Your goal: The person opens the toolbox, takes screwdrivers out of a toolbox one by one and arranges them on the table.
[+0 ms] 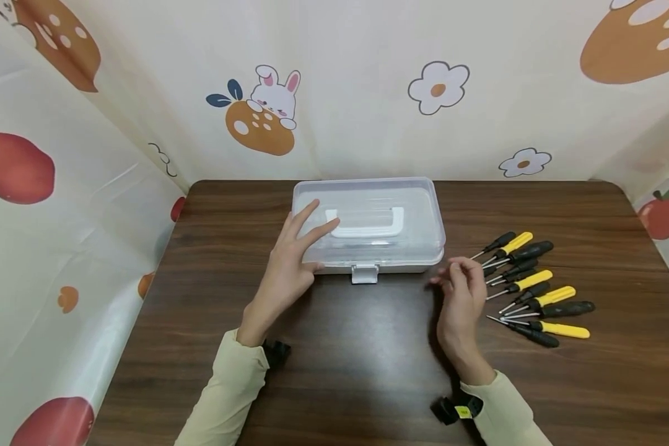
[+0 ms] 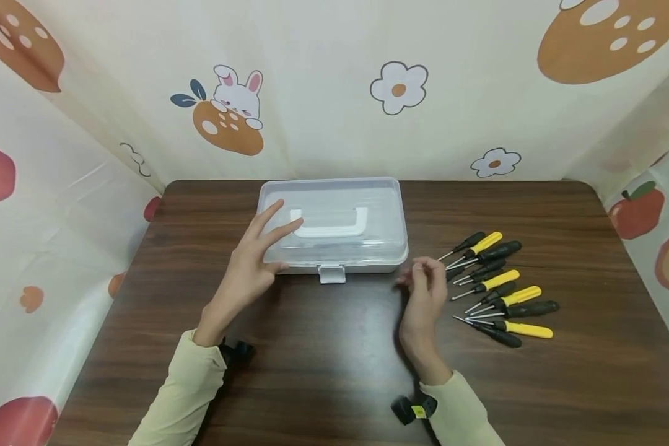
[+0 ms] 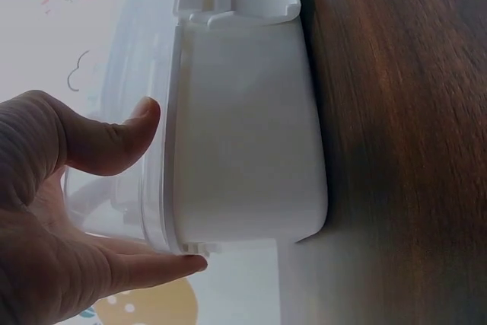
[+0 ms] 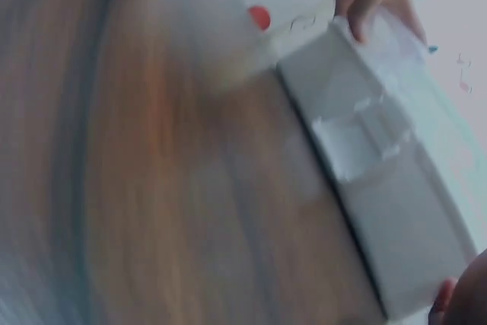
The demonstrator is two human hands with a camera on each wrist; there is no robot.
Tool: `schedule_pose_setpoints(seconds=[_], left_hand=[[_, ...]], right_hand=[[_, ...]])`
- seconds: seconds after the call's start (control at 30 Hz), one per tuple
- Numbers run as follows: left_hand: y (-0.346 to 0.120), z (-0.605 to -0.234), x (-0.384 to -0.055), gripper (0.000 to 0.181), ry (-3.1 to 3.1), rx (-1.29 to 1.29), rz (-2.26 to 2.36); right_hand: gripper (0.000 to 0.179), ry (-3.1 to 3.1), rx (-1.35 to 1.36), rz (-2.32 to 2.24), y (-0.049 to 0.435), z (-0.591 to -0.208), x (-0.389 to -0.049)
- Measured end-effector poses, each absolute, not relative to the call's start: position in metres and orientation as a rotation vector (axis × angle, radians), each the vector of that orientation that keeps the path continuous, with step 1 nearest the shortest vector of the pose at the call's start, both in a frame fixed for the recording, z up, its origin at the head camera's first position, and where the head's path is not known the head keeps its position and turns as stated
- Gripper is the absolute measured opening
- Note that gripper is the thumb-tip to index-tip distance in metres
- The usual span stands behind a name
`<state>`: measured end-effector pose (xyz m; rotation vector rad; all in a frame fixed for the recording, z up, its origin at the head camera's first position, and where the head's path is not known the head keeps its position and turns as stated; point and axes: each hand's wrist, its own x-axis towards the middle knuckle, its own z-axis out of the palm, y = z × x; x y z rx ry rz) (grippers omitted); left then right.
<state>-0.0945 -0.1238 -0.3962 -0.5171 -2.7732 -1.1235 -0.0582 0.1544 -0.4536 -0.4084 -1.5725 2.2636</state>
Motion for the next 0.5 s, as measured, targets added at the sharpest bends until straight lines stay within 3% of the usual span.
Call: schedule_pose_setpoints(seconds=[0.2,0.5], left_hand=[[-0.125,-0.396,-0.094,0.090,-2.763,-0.510,-1.129],[-0.122,-0.396,-0.094,0.090,-2.760,-0.495,-1.126]], right_hand=[[0.022,-2.043,-0.473,2.436,0.141,-0.453,-0.053],[0.040,-2.322,-0.116,2.567,0.137,-0.459,-0.050]])
